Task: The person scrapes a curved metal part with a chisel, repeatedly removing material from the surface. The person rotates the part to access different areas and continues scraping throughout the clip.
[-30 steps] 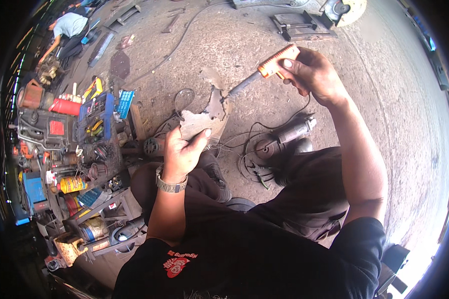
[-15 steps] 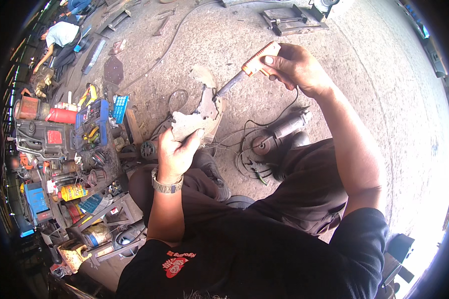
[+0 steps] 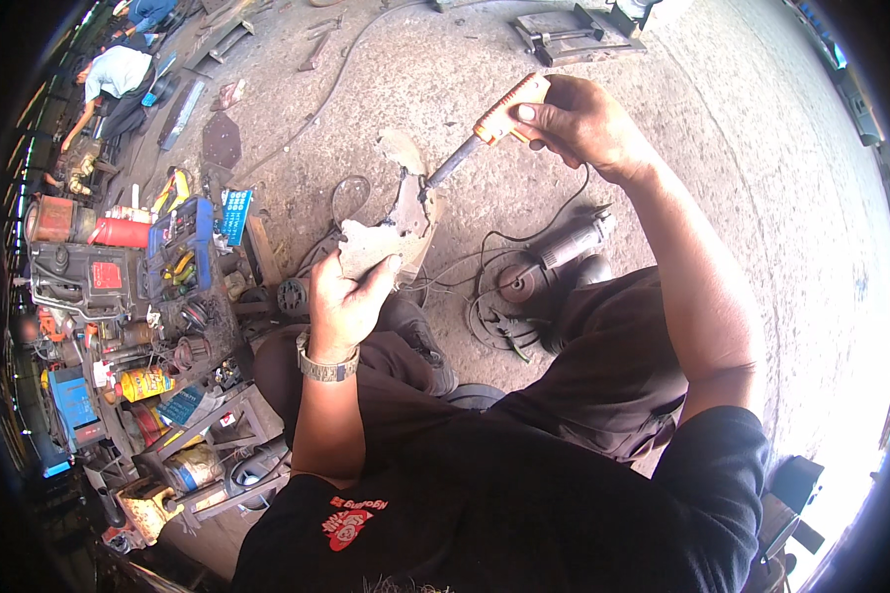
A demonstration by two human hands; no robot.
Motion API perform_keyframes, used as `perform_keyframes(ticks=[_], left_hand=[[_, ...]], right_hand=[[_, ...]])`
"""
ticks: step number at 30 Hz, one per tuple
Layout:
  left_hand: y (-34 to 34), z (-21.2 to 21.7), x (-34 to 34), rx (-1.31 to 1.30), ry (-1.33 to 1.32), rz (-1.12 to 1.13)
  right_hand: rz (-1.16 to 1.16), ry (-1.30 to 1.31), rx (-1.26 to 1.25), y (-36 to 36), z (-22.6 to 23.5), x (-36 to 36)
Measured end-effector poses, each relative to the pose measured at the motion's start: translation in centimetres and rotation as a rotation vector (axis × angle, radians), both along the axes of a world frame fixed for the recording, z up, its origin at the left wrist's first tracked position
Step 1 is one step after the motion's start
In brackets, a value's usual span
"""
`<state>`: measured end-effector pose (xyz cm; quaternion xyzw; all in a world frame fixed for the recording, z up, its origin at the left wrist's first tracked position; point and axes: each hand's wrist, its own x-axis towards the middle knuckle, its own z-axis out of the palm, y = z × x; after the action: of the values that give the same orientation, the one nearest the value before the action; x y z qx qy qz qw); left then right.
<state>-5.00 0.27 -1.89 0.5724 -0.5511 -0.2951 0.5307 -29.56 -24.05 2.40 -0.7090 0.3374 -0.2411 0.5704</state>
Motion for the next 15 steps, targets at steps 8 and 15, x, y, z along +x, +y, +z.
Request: perform_keyframes(ticks=[8, 15], left_hand=[[-0.04, -0.21, 0.12, -0.009, -0.019, 0.005], [-0.03, 0.39, -0.07, 0.011, -0.062, -0.026]], right_hand=[[-0.019, 0.033, -0.013, -0.14, 0.17, -0.28], [-0.001, 0.046, -0.031, 0.09, 0.44, -0.33]])
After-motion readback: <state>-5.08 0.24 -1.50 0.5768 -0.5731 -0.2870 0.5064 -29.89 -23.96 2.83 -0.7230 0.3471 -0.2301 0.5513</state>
